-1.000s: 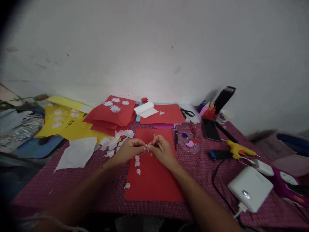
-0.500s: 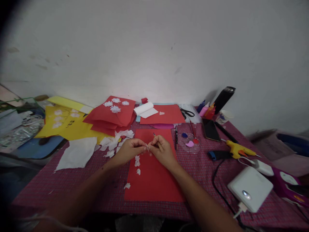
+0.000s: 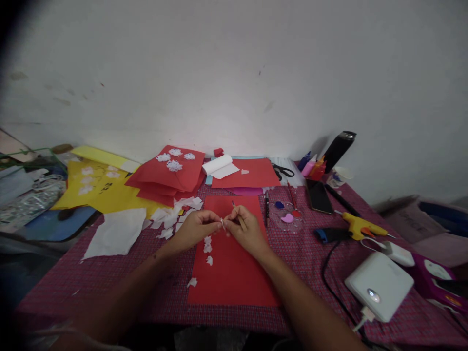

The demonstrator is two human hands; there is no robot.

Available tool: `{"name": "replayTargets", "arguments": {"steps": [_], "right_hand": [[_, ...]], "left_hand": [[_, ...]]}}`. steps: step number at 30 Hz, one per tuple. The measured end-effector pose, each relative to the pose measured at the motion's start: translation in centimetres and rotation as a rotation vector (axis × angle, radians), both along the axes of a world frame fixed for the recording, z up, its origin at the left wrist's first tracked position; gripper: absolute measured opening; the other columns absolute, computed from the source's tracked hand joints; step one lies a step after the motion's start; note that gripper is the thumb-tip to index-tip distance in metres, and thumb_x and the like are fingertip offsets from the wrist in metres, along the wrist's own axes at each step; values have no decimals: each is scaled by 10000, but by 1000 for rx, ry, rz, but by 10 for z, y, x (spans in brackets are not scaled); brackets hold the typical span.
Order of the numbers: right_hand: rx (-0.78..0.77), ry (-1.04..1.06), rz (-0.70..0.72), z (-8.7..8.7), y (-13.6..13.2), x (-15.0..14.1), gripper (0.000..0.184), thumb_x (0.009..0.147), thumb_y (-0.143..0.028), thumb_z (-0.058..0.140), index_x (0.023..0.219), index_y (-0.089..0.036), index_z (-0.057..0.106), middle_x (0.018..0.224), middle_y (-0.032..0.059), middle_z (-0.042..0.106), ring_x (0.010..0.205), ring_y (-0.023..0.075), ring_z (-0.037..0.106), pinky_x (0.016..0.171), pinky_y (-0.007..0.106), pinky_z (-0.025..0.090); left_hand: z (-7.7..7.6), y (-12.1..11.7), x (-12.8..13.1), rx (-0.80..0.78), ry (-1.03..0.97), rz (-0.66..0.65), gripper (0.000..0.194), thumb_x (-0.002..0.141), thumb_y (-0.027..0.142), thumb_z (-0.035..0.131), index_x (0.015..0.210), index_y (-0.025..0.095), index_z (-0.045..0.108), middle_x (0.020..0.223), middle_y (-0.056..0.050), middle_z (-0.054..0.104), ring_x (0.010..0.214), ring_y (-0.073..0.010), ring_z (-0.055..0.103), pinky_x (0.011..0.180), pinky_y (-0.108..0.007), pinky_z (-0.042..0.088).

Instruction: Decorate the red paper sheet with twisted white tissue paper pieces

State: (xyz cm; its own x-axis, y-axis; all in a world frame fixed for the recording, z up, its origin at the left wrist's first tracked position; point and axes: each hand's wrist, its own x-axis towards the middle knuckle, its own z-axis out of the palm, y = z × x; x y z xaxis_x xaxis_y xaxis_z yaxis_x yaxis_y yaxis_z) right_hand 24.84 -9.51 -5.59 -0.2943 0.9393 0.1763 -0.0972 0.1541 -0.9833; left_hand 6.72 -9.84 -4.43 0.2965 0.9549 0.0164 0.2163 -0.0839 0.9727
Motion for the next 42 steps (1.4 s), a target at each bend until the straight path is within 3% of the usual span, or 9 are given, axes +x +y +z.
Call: {"name": "replayTargets", "arguments": {"steps": [33,42], "right_hand": [[67,-26,-11,-2,-1,-1,236,838,-248,643,826,-238,407,762,-30,573,610,117,522,590,263,433],[82,-29,15,0,-3,-1,252,846,-293,645,838,-242,398,763,-24,590,626,130,554,622,284,456]], "left_hand": [[1,-1,1,12,-2,-30,124,777,200,607,816,131,702,734,-11,678,636,-99,551,587,-197,395],[7,-3,2,34,21,-25,131,790,197,585,781,134,699,721,-14,681,636,-103,562,594,-199,406]]}}
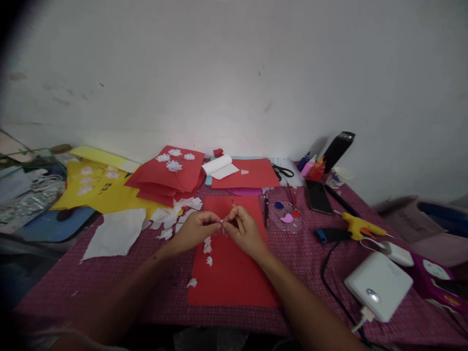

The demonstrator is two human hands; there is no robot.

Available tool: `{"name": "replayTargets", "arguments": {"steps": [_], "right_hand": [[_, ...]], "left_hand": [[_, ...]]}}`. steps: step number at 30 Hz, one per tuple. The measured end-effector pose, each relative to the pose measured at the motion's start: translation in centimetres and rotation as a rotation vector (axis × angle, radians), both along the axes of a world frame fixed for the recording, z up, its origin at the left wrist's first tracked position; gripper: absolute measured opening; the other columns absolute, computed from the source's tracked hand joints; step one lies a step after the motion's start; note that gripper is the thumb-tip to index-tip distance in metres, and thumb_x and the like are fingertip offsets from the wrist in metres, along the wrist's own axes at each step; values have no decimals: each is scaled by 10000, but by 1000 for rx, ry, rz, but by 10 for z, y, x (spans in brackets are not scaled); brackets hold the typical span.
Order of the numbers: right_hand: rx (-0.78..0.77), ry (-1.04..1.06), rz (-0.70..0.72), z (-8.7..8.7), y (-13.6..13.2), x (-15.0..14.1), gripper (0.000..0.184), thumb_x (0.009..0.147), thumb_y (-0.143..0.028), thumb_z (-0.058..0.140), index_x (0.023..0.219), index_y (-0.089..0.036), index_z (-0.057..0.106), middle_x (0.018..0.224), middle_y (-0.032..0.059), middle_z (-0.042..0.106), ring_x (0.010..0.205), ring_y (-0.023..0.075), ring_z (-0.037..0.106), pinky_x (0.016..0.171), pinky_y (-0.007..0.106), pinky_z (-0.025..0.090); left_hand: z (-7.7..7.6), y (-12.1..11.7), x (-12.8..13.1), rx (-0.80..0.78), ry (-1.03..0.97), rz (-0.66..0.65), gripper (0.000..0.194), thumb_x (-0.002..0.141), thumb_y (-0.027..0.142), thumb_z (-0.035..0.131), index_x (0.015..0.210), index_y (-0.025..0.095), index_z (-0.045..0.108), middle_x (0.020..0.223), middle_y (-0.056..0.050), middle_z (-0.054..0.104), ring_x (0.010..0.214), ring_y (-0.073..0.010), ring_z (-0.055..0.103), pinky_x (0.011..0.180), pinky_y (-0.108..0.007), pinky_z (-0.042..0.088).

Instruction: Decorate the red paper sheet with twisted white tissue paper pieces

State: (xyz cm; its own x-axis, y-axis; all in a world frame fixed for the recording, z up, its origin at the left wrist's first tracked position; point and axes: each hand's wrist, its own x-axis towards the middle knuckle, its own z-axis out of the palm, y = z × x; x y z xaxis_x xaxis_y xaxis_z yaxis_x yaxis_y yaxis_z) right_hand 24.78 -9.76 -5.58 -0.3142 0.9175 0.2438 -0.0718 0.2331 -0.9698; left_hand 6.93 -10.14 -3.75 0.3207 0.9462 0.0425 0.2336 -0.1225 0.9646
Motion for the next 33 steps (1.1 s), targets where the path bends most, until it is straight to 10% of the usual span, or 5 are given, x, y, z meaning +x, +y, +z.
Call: {"name": "replayTargets", "arguments": {"steps": [33], "right_hand": [[109,-180,-54,5,-2,0,180,850,-259,615,838,-241,436,783,-2,569,657,154,534,630,295,441]], "left_hand": [[-6,2,-3,-5,26,-9,165,803,244,564,752,134,677,655,2,615,580,-94,486,539,-201,351]]}}
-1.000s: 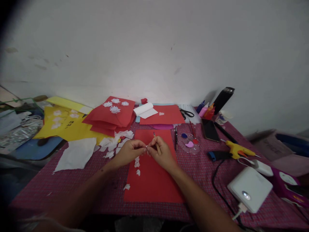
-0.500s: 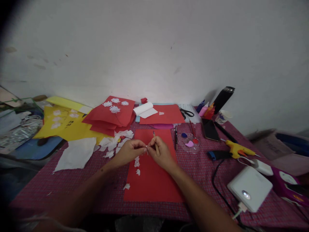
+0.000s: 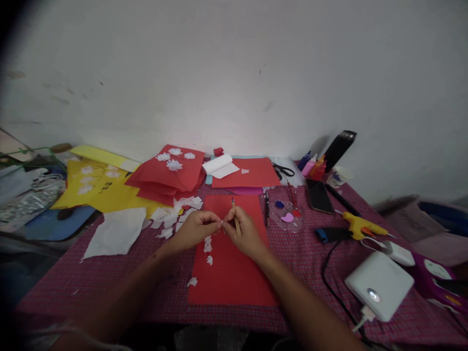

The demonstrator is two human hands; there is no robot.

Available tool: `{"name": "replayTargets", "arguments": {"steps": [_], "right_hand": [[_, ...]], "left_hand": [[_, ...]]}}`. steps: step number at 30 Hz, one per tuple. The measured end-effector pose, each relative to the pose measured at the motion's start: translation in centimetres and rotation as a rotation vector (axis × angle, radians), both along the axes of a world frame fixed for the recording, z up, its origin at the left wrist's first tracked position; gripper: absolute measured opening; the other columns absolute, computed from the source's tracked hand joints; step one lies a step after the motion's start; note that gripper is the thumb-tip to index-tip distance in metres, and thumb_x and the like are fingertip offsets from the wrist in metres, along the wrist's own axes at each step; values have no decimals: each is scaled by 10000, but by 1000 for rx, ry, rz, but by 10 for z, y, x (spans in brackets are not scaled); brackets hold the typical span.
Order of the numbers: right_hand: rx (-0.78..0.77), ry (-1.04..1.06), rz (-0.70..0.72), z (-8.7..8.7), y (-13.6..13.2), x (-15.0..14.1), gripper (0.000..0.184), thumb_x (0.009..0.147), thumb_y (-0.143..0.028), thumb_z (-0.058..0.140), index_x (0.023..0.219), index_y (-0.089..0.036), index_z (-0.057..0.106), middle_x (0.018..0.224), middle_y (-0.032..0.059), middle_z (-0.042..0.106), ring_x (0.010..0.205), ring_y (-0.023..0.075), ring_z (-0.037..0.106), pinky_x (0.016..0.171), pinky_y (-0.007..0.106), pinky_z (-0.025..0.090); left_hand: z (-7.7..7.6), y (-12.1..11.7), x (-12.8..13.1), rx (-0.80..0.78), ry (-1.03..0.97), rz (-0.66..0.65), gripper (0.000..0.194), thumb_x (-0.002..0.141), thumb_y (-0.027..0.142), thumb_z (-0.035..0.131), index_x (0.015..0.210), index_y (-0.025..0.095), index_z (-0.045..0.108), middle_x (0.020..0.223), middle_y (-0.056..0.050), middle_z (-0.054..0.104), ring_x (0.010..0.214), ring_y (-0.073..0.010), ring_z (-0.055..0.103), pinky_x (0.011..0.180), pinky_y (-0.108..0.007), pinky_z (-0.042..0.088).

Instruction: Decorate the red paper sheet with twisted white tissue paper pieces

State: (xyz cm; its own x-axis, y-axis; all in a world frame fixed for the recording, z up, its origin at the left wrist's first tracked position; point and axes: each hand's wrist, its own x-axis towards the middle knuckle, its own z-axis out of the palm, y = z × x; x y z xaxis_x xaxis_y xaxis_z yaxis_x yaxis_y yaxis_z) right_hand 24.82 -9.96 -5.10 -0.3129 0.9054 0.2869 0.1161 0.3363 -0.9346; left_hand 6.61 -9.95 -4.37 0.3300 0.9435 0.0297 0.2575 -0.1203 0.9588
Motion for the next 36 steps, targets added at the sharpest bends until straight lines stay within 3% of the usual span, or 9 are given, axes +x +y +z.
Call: {"name": "replayTargets", "arguments": {"steps": [5,13,27,36], "right_hand": [[-25,50,47,-5,0,2,180,863,-276,611,867,-248,434,805,-1,574,674,155,549,648,297,455],[-14,36,35,-5,0,1,191,866,-283,614,850,-242,427,790,-1,573,682,156,551,652,299,453],[5,26,26,-5,0,1,151,865,-251,593,854,-243,442,817,5,569,705,156,538,670,298,449],[17,-36,-1,-9,2,3,148,865,-226,590,846,-241,444,780,-6,546,674,154,519,641,288,433]], "left_hand": [[-1,0,0,35,7,5,157,797,238,574,765,135,689,657,4,625,571,-90,485,535,-200,350],[2,-4,3,187,178,52,160,803,216,560,751,152,696,671,2,648,607,-102,514,563,-198,364],[3,-3,4,131,137,68,139,787,209,563,754,149,683,685,1,647,592,-97,508,556,-193,372],[-4,-4,4,222,218,69,142,800,201,550,776,164,685,700,7,656,635,-107,543,587,-205,376]]}}
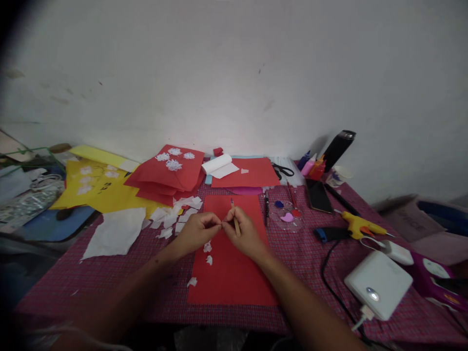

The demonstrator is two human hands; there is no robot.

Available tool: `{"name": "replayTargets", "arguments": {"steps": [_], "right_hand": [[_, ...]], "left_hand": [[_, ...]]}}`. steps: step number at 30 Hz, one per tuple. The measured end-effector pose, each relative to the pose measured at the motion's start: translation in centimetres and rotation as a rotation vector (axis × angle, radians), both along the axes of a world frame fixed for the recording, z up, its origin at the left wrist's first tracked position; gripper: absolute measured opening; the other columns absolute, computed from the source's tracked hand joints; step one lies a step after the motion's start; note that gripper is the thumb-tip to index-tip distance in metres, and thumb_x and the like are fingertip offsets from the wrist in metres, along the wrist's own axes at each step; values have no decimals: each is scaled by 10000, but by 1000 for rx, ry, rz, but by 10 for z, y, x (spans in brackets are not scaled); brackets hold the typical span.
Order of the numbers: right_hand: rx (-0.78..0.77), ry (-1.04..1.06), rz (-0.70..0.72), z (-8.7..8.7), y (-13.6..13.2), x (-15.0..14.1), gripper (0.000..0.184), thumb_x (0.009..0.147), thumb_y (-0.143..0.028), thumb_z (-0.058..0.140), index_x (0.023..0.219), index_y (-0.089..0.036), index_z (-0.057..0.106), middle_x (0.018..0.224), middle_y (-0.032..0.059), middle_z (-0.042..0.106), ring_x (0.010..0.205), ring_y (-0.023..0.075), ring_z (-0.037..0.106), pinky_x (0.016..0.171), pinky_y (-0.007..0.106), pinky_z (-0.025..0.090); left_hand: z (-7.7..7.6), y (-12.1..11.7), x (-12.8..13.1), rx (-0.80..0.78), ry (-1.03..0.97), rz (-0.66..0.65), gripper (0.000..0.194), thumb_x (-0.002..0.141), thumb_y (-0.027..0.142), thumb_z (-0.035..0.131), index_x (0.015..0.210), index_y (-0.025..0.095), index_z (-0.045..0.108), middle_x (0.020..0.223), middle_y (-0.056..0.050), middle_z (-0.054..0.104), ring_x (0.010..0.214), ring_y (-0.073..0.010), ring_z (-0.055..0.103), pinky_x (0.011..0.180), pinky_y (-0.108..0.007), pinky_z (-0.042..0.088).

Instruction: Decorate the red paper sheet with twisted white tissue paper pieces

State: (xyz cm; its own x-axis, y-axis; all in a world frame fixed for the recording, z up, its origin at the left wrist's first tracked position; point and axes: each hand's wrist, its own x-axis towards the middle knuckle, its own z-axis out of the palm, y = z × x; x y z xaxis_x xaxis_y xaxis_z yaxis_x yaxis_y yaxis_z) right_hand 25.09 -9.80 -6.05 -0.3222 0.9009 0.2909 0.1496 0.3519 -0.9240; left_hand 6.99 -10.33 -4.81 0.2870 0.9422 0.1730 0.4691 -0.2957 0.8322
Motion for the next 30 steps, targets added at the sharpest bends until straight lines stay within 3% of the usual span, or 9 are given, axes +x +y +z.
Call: {"name": "replayTargets", "arguments": {"steps": [7,19,30], "right_hand": [[15,-17,-19,3,0,-1,150,859,-220,580,836,-237,433,778,-7,532,662,148,512,626,284,433],[8,17,9,4,-1,0,163,882,-234,565,872,-237,402,796,-7,535,652,139,508,617,276,435],[162,-110,-23,6,-3,0,146,872,-177,545,865,-234,411,820,7,539,706,149,515,664,287,435]], "left_hand": [[1,0,1,-38,-16,5,146,801,216,555,778,159,687,692,2,652,621,-105,527,565,-201,366],[6,2,1,-210,-247,-22,118,761,234,611,727,125,643,639,13,583,560,-85,464,526,-195,342],[-1,5,-2,-199,-263,-69,134,794,248,610,756,125,650,669,1,597,598,-94,487,559,-208,363]]}}
